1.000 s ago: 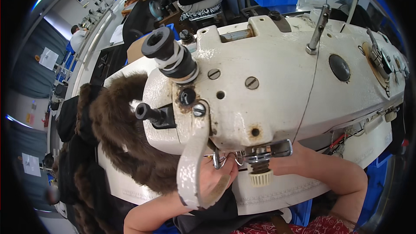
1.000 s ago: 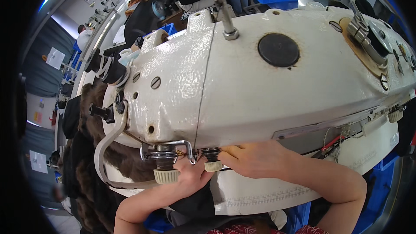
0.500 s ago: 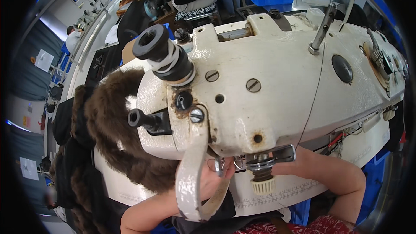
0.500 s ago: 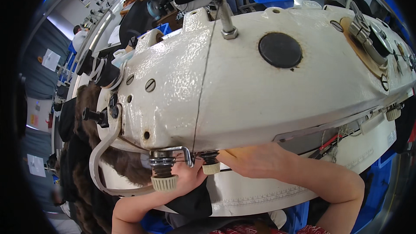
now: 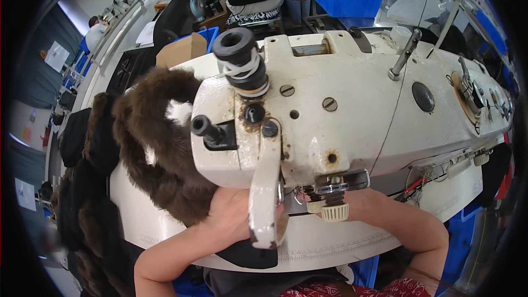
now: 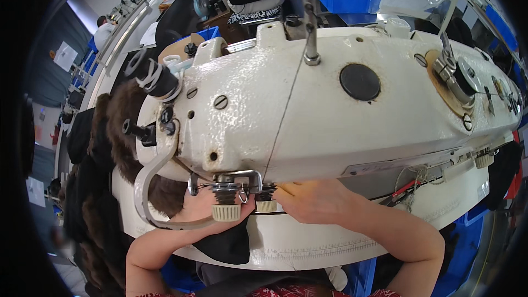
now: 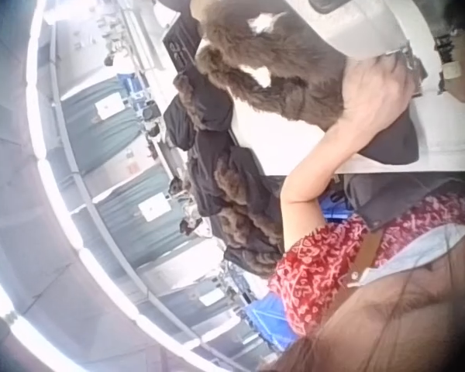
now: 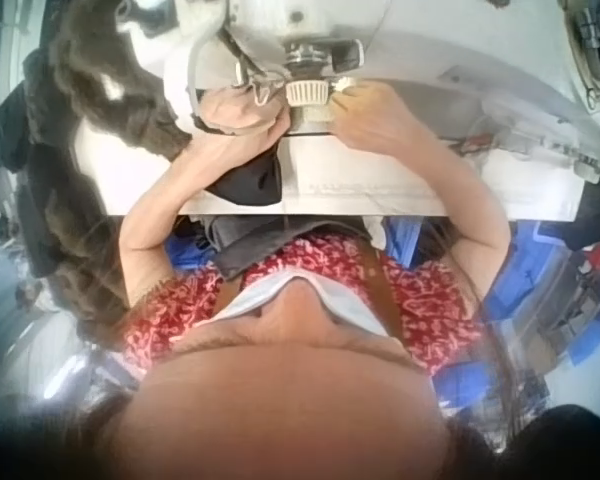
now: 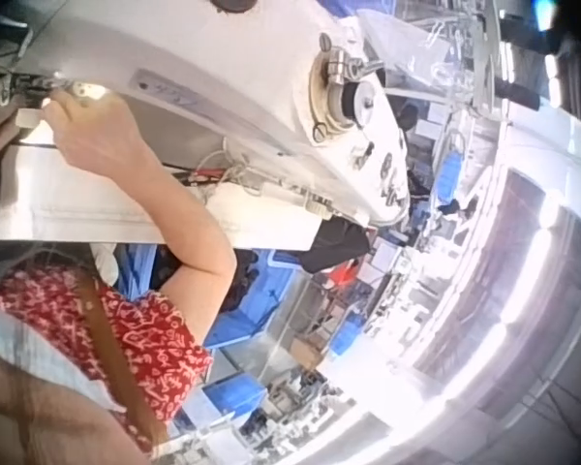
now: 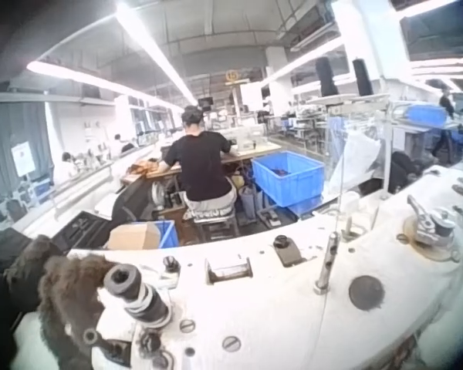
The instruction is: Sewing and assembling fur and leather components using an industrial sewing machine.
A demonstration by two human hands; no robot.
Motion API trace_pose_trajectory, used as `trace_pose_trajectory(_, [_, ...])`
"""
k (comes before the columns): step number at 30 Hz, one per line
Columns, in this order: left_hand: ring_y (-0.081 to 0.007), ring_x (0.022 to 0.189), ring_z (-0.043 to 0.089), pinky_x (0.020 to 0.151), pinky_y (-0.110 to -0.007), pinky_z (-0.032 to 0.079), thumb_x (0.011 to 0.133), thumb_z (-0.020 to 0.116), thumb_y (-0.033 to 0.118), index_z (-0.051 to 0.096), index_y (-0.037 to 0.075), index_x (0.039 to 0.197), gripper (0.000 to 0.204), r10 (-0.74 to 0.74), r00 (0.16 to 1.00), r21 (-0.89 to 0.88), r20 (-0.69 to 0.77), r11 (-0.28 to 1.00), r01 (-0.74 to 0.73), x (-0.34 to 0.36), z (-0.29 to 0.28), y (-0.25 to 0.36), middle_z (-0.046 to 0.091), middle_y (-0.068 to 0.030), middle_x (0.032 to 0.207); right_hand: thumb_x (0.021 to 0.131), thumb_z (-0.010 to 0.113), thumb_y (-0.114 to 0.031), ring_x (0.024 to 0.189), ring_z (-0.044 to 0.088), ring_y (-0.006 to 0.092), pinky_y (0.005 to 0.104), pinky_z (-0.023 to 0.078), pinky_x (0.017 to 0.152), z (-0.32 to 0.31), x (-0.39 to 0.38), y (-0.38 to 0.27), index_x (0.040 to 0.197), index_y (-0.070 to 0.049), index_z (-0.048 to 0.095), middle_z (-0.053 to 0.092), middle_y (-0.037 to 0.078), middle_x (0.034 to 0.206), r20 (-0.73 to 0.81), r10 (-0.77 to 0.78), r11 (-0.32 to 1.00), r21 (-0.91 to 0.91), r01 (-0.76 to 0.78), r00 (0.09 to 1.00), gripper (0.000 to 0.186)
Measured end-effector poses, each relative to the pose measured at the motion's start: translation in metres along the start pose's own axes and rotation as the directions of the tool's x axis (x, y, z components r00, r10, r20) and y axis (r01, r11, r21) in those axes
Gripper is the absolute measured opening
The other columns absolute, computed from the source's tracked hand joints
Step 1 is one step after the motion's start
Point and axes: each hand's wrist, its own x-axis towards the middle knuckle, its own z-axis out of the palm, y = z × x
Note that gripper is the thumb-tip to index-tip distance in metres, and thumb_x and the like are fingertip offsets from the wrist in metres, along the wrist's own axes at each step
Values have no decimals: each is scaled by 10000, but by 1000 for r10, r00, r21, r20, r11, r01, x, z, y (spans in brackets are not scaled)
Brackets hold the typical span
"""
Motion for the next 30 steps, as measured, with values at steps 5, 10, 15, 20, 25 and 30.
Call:
trace_pose_trajectory(5, [-228,609,636,584,-392,500,724,706,166,653,115,732,74,133,956,92,-262,989,-112,12,-9,5,646,-42,712,674,628,-96,610,608,202,316,495,509,6,-3,7,699,-73,527,560,26,723,-69,-69,997,14,70,995,106])
trace_pose_trajectory(10, [-207,770,608,751,-351,442,742,694,209,717,106,858,157,191,950,180,-248,972,-148,15,-11,1,649,-11,845,681,645,-125,586,608,163,310,488,513,-11,6,0,811,-80,644,607,3,793,41,-33,993,-114,38,999,138])
trace_pose_trajectory(15, [-184,609,584,669,-324,450,770,680,206,754,143,887,152,251,945,282,-211,941,-187,14,-15,1,624,28,763,694,653,-126,585,604,161,278,468,502,-7,5,-3,846,-131,652,584,-2,791,8,-67,987,-146,67,998,152])
trace_pose_trajectory(20, [-189,604,602,603,-338,455,789,696,237,757,133,908,169,247,945,239,-215,951,-194,15,-15,-2,618,22,749,701,654,-113,582,610,156,281,473,498,-5,6,-3,869,-124,657,626,-9,862,6,-56,991,-120,56,998,169])
trace_pose_trajectory(25, [-229,604,628,518,-392,469,791,728,249,739,101,861,164,210,953,197,-218,966,-168,20,-23,1,606,-31,694,781,718,-172,519,583,181,334,447,468,-5,9,-5,809,-154,668,621,-5,654,-64,-39,994,-102,32,997,60])
trace_pose_trajectory(30, [-251,729,634,647,-400,494,774,734,215,677,91,877,172,89,973,157,-211,986,-56,17,-18,5,623,-50,780,745,684,-147,542,596,168,309,468,478,-5,5,-1,821,-117,628,612,19,805,-55,-76,991,-118,69,996,99])
